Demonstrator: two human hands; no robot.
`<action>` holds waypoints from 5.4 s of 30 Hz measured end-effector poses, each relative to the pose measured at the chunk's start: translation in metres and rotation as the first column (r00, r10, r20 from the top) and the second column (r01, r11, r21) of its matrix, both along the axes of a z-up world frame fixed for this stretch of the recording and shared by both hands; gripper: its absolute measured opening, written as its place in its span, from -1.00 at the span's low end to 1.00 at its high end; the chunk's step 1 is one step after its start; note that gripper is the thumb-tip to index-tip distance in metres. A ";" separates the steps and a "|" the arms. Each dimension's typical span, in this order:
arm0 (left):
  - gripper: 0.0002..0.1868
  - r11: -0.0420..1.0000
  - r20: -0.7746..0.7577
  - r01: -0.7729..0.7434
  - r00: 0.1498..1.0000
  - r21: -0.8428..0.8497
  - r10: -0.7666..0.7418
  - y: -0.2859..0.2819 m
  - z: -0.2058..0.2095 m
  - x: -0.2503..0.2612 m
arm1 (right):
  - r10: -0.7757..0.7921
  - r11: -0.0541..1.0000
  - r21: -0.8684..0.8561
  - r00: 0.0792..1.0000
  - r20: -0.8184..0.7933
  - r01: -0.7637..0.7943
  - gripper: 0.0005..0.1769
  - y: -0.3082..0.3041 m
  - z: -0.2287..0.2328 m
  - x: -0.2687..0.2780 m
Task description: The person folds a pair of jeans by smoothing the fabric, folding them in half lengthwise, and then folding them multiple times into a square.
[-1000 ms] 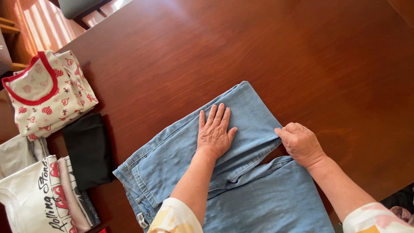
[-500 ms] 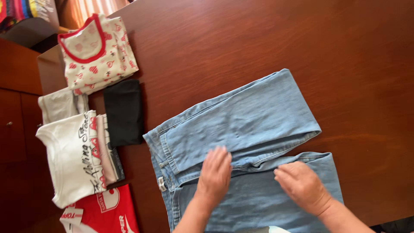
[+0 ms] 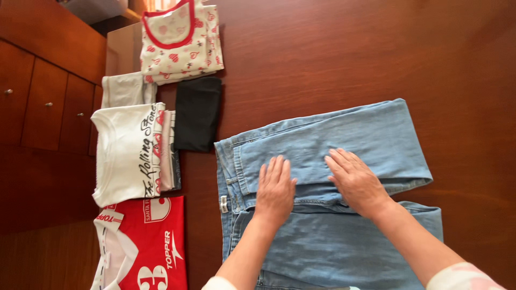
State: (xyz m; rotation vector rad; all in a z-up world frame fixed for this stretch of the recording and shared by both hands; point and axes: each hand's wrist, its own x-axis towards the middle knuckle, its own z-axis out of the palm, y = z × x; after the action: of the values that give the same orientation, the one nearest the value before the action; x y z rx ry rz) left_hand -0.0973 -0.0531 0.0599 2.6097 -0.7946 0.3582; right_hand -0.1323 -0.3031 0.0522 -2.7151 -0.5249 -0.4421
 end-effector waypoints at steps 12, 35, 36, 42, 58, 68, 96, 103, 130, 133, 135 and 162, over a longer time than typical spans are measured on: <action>-0.26 0.933 -0.326 -0.029 0.933 0.357 0.154 0.020 -0.024 0.093 | 0.006 0.990 -0.142 0.993 0.116 0.011 -0.33 -0.005 -0.081 0.091; -0.67 0.771 -0.652 0.183 0.669 0.609 0.356 0.072 0.127 0.169 | -0.600 0.771 -0.631 0.425 -0.677 0.084 -0.87 -0.138 0.126 0.150; -0.67 0.772 -0.651 0.184 0.672 0.608 0.353 0.074 0.134 0.162 | -0.603 0.770 -0.632 0.425 -0.675 0.088 -0.87 -0.141 0.136 0.142; -0.60 0.784 -0.460 0.147 0.867 0.603 0.191 0.102 0.146 0.117 | -0.631 0.704 -0.701 0.556 -0.541 0.115 -0.90 -0.159 0.175 0.080; -0.73 0.917 0.270 0.312 0.887 0.247 -0.375 0.159 0.058 -0.115 | -0.222 0.902 -0.383 0.975 -0.019 0.198 -0.85 -0.122 0.003 -0.304; -0.80 0.871 -0.100 0.488 0.871 0.063 -0.481 0.126 0.043 -0.089 | -0.381 0.910 -0.054 0.776 -0.502 0.412 -0.31 -0.102 -0.024 -0.296; -0.71 0.622 -0.871 0.746 0.448 0.239 -0.203 -0.142 0.035 0.036 | -0.397 0.113 0.441 0.447 -0.801 0.890 -0.82 -0.128 -0.008 -0.144; -0.67 0.701 -0.890 0.647 0.455 0.299 -0.040 -0.143 0.052 0.065 | -0.507 0.218 0.235 0.316 -0.802 0.947 -0.84 -0.135 -0.029 -0.144; -0.56 0.979 -0.929 0.081 0.338 0.189 0.152 -0.088 0.045 0.055 | -0.572 0.219 -0.028 0.105 -0.813 0.975 -0.58 -0.133 -0.003 -0.118; -0.65 0.963 -0.940 0.143 0.289 0.228 0.180 -0.081 0.093 0.045 | -0.577 0.312 -0.096 0.109 -0.809 0.945 -0.56 -0.125 0.022 -0.105; -0.72 0.937 -0.921 0.207 0.333 0.280 0.202 -0.069 0.077 0.040 | -0.597 0.383 -0.145 0.125 -0.793 0.912 -0.52 -0.126 0.020 -0.101; -0.61 0.318 -0.916 -0.894 0.374 -0.315 0.145 0.177 0.003 -0.044 | -0.380 0.876 -0.314 0.925 0.015 0.366 -0.09 -0.034 -0.082 -0.133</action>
State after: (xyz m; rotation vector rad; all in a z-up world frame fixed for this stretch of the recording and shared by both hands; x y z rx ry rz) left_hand -0.1414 0.1238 0.0627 1.6526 0.6612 -0.2282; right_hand -0.2651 -0.3371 -0.0299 -3.1375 -0.0486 -0.4171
